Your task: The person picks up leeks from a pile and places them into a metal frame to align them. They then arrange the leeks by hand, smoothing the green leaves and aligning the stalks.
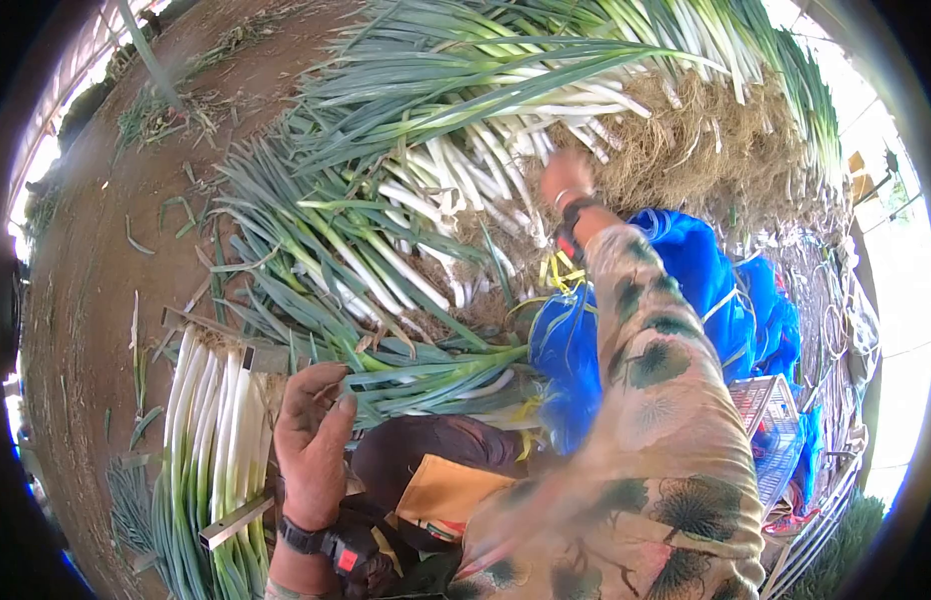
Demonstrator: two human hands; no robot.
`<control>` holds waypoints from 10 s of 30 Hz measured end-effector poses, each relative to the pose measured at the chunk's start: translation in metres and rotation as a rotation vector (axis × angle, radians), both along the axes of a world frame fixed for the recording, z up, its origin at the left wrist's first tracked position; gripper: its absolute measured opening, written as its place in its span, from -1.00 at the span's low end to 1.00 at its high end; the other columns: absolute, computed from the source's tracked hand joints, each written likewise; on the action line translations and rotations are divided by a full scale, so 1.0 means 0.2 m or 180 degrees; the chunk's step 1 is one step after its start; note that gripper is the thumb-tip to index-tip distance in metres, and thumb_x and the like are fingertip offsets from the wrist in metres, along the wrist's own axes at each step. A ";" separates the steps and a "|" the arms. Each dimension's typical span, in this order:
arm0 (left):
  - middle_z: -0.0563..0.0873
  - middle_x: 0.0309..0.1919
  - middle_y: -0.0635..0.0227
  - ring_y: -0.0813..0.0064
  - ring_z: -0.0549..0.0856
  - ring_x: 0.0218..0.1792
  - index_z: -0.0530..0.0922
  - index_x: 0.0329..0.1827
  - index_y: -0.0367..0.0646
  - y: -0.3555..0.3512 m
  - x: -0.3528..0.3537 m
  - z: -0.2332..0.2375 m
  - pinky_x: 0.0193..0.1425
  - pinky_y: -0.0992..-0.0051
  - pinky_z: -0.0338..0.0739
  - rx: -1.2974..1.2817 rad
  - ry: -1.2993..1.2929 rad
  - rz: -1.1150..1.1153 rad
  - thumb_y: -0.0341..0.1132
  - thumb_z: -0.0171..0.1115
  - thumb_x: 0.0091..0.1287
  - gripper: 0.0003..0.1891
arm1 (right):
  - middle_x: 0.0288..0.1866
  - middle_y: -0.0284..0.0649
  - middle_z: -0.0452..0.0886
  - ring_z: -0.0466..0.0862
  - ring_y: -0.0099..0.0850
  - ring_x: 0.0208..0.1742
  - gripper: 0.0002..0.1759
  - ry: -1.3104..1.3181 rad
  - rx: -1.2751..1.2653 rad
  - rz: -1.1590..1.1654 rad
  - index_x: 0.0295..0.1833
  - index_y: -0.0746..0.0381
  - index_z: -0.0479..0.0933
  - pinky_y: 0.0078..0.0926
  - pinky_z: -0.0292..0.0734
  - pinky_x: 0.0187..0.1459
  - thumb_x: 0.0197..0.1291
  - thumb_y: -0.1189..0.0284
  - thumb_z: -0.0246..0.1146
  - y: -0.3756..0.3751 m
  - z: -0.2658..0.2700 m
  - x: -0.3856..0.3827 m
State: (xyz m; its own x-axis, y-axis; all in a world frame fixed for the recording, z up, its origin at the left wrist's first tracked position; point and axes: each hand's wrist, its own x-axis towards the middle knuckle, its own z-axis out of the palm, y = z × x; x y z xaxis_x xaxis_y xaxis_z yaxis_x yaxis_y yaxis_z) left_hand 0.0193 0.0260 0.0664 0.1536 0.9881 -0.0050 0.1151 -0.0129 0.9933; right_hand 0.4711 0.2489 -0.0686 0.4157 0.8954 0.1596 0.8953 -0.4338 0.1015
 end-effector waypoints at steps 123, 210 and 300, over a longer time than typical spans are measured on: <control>0.64 0.04 0.15 0.19 0.66 -0.01 0.49 0.13 -0.25 0.30 -0.26 -0.34 0.15 0.21 0.62 0.0382 -0.3191 0.1660 -0.42 0.31 0.32 -0.66 | 0.00 -0.17 0.65 0.63 -0.46 -0.01 -0.39 0.4960 -0.2187 0.2036 0.19 0.42 0.52 -0.55 0.49 0.05 0.24 0.12 0.29 -1.02 0.30 -1.03; 0.65 -0.23 0.23 0.14 0.61 -0.04 0.69 -0.16 -0.02 -0.65 -2.12 -0.78 0.11 0.15 0.40 0.0022 0.3722 0.2359 -0.14 0.23 0.27 -0.78 | 0.19 -0.07 0.57 0.60 -0.05 0.12 -0.58 0.0528 -0.0578 0.5370 0.26 0.01 0.51 -0.06 0.48 0.11 0.33 0.17 0.09 -0.36 -0.35 -3.23; 0.58 -0.17 0.39 0.29 0.53 -0.05 0.53 0.28 0.34 -0.63 -2.08 -0.99 0.19 0.19 0.31 0.0589 0.5718 0.2971 -0.18 0.32 0.28 -0.53 | -0.06 -0.01 0.70 0.70 -0.10 -0.04 -0.64 0.3989 -0.0111 0.4853 0.08 0.17 0.64 -0.24 0.58 0.03 0.20 0.29 0.25 -0.51 0.15 -2.89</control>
